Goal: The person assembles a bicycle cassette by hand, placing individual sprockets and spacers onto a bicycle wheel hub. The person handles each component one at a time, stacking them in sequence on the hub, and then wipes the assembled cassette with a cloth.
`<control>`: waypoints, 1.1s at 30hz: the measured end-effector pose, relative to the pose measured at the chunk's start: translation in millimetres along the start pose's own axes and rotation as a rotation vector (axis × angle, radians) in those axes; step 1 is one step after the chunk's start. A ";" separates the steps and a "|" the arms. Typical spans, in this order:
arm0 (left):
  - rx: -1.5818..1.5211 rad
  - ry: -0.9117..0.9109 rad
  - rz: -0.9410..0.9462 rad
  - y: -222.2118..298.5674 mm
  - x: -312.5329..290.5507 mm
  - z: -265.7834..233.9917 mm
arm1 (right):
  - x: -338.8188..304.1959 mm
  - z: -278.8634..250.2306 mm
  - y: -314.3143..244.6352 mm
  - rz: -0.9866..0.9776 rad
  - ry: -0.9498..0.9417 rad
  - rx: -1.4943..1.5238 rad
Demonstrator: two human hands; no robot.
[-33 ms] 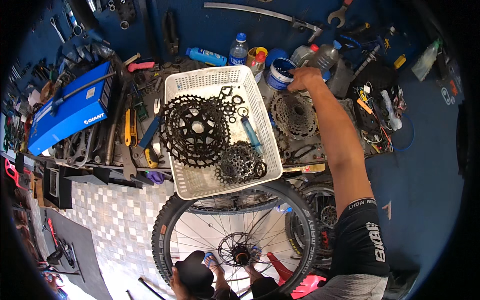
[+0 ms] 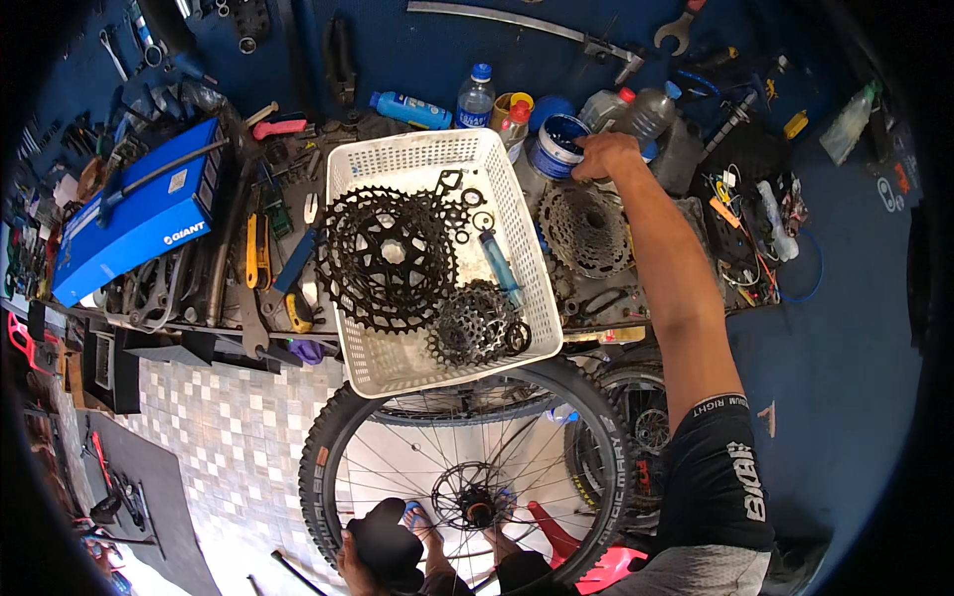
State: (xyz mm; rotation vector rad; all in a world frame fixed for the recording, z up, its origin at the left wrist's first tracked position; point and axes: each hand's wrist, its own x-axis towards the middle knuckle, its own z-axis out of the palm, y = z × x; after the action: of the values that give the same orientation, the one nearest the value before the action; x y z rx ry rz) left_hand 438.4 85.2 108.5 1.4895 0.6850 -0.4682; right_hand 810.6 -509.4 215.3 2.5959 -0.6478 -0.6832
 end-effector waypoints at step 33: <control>-0.357 -0.239 0.047 -43.8 -46.6 -79.9 | -365.3 128.4 1.4 -0.722 -0.125 1.741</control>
State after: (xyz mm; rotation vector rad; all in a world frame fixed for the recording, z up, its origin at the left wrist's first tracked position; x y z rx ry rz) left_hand 364.9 156.4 111.2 1.0907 0.5115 -0.4524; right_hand 458.0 -352.1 244.0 4.5672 -0.2521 -0.4845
